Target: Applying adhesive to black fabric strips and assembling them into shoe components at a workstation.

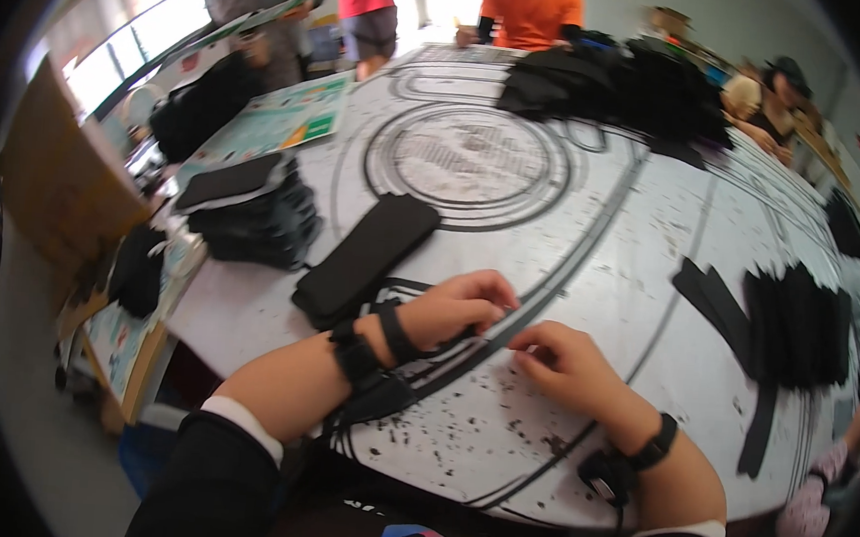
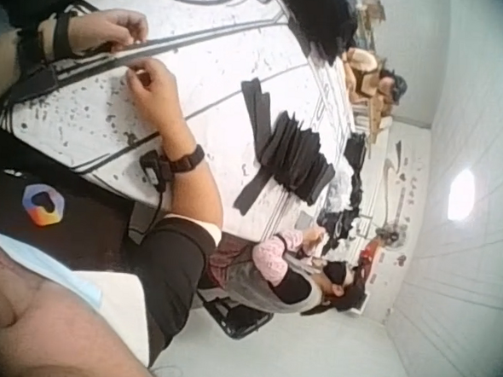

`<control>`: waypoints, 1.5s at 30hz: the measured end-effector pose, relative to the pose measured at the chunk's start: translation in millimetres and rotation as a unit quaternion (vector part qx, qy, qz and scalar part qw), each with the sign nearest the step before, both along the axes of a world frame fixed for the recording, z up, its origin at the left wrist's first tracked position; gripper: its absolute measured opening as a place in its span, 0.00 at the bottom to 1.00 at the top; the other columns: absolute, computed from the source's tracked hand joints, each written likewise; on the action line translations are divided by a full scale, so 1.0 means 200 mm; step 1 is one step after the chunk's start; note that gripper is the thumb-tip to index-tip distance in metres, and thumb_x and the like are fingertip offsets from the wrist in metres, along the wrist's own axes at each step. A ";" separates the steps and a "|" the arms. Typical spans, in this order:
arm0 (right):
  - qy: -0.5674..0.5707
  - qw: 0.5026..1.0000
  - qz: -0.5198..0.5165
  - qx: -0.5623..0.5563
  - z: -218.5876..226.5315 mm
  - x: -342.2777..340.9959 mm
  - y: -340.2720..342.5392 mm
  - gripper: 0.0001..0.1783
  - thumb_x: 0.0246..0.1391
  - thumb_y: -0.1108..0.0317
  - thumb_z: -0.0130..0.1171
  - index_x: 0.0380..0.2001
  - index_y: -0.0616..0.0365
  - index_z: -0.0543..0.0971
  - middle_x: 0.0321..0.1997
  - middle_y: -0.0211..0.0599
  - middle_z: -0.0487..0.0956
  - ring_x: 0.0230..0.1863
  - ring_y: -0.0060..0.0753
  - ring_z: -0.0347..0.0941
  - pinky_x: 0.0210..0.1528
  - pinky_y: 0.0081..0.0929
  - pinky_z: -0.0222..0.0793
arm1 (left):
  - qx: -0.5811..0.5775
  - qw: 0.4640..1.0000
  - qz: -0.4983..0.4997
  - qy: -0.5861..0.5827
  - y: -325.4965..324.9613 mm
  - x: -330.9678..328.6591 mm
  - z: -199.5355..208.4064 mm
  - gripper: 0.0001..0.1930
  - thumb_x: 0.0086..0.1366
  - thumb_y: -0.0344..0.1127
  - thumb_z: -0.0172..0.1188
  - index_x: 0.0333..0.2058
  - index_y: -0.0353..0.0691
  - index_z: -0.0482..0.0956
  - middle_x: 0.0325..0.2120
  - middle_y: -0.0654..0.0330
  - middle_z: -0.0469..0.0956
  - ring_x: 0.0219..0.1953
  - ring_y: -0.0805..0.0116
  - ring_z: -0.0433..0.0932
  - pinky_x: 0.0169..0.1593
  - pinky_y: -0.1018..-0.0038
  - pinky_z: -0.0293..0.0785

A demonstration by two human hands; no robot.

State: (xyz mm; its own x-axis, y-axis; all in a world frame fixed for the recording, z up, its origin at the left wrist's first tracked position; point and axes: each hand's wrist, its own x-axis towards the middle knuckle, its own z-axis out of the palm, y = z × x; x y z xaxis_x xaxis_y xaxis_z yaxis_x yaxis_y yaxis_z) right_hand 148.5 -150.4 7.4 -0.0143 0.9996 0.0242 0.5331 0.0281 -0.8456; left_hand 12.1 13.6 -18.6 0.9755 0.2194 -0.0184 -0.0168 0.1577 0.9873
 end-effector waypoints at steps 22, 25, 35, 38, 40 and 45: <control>0.183 0.971 -0.140 0.065 -0.08 0.04 0.01 0.06 0.47 0.82 0.51 0.30 0.60 0.69 0.30 0.26 0.69 0.32 0.15 0.67 0.36 0.12 0.63 | -0.117 0.992 -0.044 0.010 -0.11 0.00 0.02 0.13 0.59 0.26 0.47 0.44 0.35 0.65 0.39 0.53 0.71 0.39 0.70 0.73 0.45 0.75 0.71; 0.173 0.974 -0.119 0.082 -0.11 0.03 0.01 0.07 0.46 0.83 0.50 0.29 0.60 0.69 0.31 0.28 0.69 0.34 0.17 0.68 0.38 0.14 0.64 | -0.107 0.993 -0.035 0.022 -0.11 -0.03 0.02 0.12 0.60 0.27 0.48 0.44 0.35 0.65 0.38 0.54 0.72 0.39 0.70 0.74 0.44 0.76 0.72; 0.035 0.988 -0.122 0.086 -0.10 0.06 0.00 0.07 0.45 0.76 0.54 0.31 0.61 0.71 0.28 0.31 0.72 0.28 0.19 0.69 0.31 0.17 0.66 | -0.142 0.989 -0.025 0.041 -0.10 -0.03 0.01 0.11 0.61 0.26 0.48 0.44 0.36 0.67 0.39 0.55 0.72 0.40 0.70 0.74 0.46 0.74 0.73; 0.042 0.987 -0.136 0.080 -0.07 0.08 0.00 0.08 0.45 0.76 0.55 0.31 0.61 0.71 0.28 0.31 0.72 0.28 0.19 0.68 0.31 0.17 0.66 | -0.129 0.990 -0.029 0.044 -0.10 -0.01 0.05 0.11 0.61 0.26 0.47 0.43 0.35 0.66 0.41 0.53 0.72 0.40 0.68 0.74 0.46 0.73 0.72; 0.045 0.987 -0.130 0.079 -0.07 0.08 -0.01 0.08 0.45 0.75 0.55 0.32 0.61 0.71 0.27 0.30 0.72 0.28 0.18 0.68 0.31 0.17 0.66 | -0.132 0.989 -0.038 0.045 -0.11 0.00 0.05 0.11 0.61 0.26 0.47 0.43 0.35 0.66 0.42 0.52 0.72 0.40 0.68 0.74 0.47 0.73 0.72; 0.034 0.988 -0.143 0.049 -0.05 0.06 -0.03 0.08 0.48 0.75 0.54 0.34 0.60 0.69 0.28 0.28 0.72 0.30 0.17 0.69 0.32 0.16 0.66 | -0.120 0.991 -0.040 0.052 -0.11 -0.01 0.05 0.12 0.60 0.26 0.48 0.43 0.35 0.67 0.43 0.52 0.72 0.41 0.67 0.74 0.47 0.72 0.72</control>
State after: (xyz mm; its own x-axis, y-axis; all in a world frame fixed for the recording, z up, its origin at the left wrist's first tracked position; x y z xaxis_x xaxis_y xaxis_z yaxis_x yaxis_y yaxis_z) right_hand 160.8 -155.6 -2.3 0.2733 0.9554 0.1123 0.4726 -0.0317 -0.8807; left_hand 9.4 -8.8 -7.6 0.9796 0.1196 -0.1616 0.1044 0.3844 0.9173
